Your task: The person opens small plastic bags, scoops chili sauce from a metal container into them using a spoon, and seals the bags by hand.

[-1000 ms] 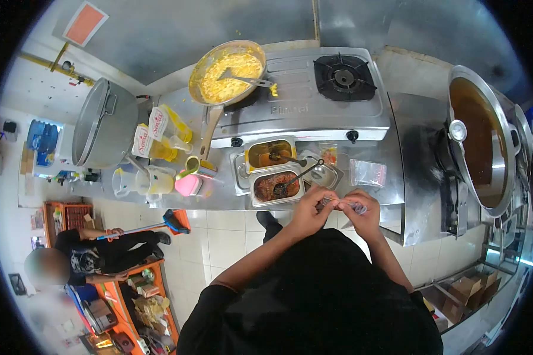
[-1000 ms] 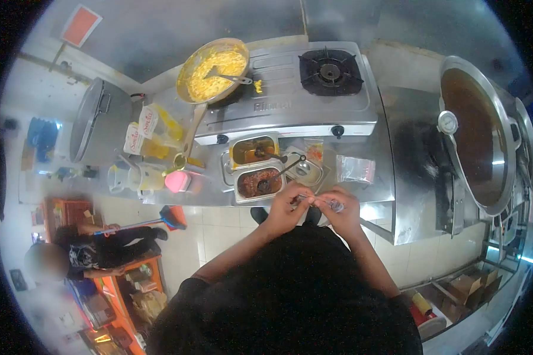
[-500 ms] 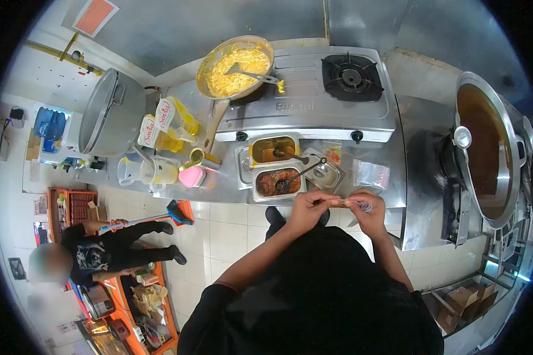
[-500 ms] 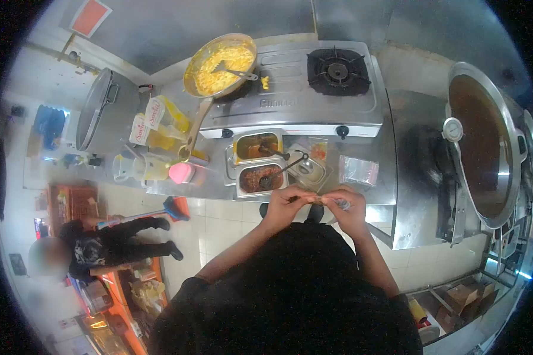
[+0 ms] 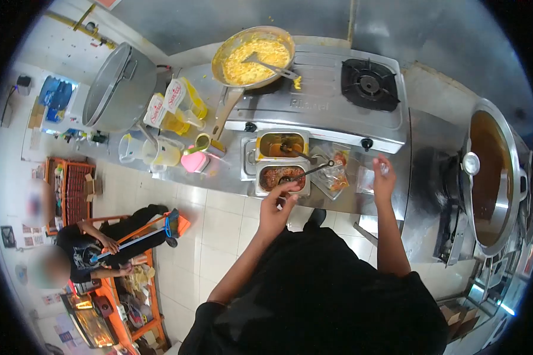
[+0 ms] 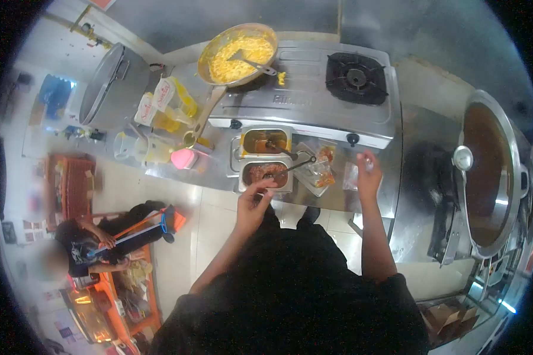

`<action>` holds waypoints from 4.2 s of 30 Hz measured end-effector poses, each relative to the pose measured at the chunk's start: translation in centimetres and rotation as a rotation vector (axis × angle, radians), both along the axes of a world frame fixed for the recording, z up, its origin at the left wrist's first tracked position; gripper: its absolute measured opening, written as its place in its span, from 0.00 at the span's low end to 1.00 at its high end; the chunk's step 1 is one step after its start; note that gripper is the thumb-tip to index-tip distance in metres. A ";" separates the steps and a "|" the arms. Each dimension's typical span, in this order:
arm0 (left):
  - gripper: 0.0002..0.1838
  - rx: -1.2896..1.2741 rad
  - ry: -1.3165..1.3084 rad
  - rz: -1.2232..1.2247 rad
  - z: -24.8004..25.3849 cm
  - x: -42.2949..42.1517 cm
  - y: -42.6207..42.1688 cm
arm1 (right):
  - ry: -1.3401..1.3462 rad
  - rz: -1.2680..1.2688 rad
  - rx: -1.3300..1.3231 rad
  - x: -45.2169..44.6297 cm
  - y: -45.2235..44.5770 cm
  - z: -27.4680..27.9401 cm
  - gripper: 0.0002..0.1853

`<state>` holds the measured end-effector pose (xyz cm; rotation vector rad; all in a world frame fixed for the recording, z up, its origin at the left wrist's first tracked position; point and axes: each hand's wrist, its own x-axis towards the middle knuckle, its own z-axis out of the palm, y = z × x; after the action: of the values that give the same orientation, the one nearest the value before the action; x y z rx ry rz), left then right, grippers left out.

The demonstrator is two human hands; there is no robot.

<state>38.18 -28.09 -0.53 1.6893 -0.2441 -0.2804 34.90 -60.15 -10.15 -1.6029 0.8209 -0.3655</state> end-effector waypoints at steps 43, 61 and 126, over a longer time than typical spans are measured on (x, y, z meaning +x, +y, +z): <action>0.11 -0.612 0.382 0.480 0.2 -7.1 25.0 | -0.401 0.743 -0.002 1.4 38.5 8.5 0.18; 0.08 -0.164 0.077 0.354 2.1 -7.9 26.8 | -0.499 1.272 -0.274 0.5 40.0 12.3 0.08; 0.22 -0.085 0.131 -0.047 -5.3 3.6 12.4 | -0.184 0.651 -0.356 2.0 18.6 2.8 0.09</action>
<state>41.82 -15.64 -5.86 1.5757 -0.1957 -0.4088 36.94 -41.59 -7.34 -2.0271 0.0657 -0.1865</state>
